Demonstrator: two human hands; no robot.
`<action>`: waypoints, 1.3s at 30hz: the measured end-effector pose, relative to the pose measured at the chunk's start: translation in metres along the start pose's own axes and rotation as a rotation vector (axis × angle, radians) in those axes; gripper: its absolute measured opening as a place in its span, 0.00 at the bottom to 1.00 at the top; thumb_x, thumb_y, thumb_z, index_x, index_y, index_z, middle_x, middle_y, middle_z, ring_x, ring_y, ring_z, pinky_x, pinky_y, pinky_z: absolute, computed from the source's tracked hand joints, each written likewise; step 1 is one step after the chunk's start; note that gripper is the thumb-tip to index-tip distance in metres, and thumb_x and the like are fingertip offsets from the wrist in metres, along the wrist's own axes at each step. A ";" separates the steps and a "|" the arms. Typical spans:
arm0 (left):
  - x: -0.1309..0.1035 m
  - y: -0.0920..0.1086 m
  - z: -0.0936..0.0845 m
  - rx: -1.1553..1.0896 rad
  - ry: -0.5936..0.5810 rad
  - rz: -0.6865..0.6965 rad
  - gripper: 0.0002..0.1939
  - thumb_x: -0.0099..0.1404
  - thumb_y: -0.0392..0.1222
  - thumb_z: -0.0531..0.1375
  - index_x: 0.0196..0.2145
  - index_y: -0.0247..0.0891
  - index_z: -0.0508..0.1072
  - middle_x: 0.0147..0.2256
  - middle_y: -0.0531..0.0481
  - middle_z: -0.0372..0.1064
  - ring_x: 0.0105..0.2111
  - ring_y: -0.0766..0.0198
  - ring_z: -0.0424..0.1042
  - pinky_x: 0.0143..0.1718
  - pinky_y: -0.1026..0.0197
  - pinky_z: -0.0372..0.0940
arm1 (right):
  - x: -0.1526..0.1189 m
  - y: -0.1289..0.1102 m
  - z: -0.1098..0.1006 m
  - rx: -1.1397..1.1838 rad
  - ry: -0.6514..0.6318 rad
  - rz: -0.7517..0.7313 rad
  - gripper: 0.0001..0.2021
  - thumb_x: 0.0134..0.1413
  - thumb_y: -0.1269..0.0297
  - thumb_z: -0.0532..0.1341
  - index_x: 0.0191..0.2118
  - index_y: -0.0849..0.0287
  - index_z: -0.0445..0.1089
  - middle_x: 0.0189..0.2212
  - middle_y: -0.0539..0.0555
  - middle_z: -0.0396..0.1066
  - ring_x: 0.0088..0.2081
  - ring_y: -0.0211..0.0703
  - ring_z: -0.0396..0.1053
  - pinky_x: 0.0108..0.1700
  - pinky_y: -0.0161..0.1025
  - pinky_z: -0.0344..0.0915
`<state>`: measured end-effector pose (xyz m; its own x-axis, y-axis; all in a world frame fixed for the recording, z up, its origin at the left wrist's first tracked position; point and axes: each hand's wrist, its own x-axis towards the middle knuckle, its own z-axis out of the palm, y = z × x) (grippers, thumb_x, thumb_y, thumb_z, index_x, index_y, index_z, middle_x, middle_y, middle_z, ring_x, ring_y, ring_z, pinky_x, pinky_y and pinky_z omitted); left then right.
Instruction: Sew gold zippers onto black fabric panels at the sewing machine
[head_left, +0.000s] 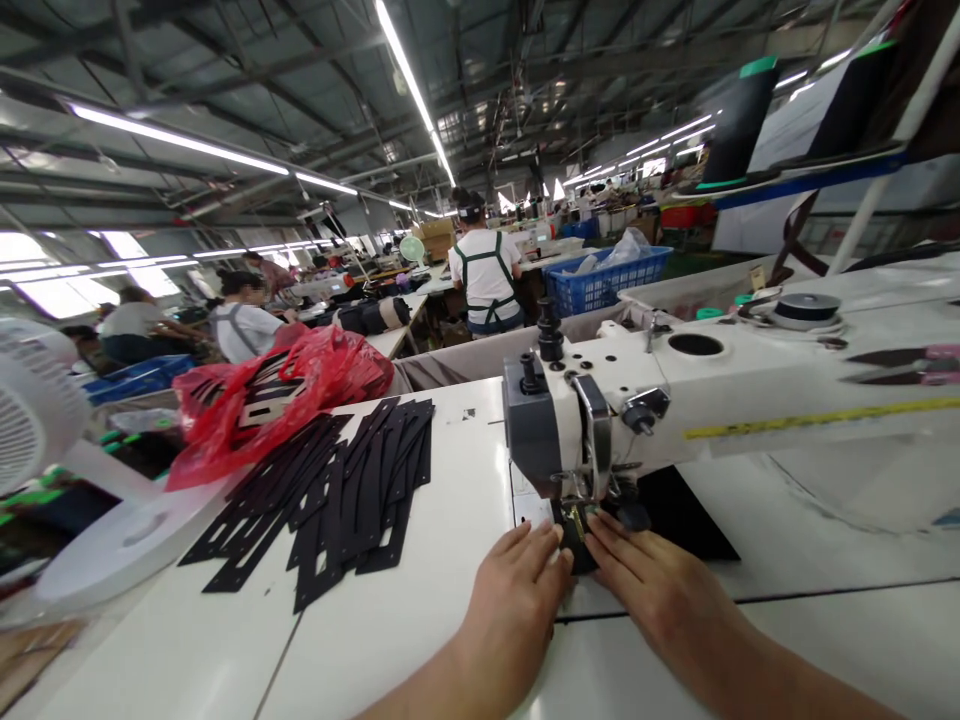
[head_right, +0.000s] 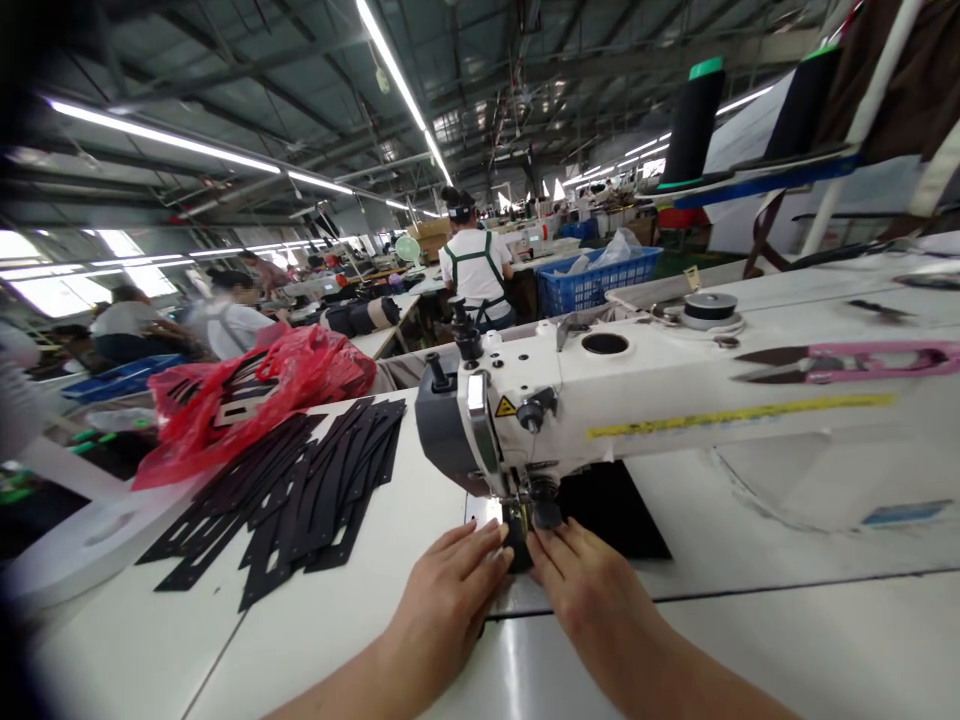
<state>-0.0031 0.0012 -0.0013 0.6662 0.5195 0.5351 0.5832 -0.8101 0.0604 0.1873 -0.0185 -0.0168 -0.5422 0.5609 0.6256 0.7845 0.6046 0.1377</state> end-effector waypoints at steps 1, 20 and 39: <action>-0.001 0.000 0.000 0.017 0.004 0.014 0.10 0.66 0.34 0.50 0.40 0.34 0.70 0.43 0.41 0.72 0.43 0.56 0.72 0.46 0.50 0.68 | -0.001 0.000 0.000 -0.005 -0.006 -0.006 0.15 0.55 0.79 0.52 0.43 0.68 0.72 0.42 0.62 0.73 0.43 0.48 0.72 0.43 0.43 0.72; 0.017 -0.022 0.007 -0.033 -0.054 0.035 0.07 0.65 0.33 0.52 0.36 0.34 0.70 0.38 0.46 0.72 0.41 0.61 0.70 0.50 0.53 0.61 | 0.027 0.013 -0.003 0.099 -0.033 0.047 0.19 0.59 0.80 0.44 0.35 0.62 0.72 0.32 0.57 0.76 0.33 0.44 0.74 0.34 0.38 0.71; 0.018 -0.030 0.013 -0.049 -0.068 0.043 0.06 0.65 0.34 0.53 0.34 0.35 0.70 0.35 0.48 0.71 0.38 0.63 0.69 0.49 0.55 0.58 | 0.016 0.023 0.013 0.149 -0.048 0.058 0.17 0.59 0.78 0.45 0.41 0.61 0.70 0.35 0.58 0.75 0.36 0.45 0.73 0.36 0.41 0.71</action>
<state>-0.0024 0.0384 -0.0039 0.7210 0.4996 0.4802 0.5311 -0.8435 0.0804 0.1930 0.0119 -0.0135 -0.5143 0.6215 0.5910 0.7633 0.6459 -0.0150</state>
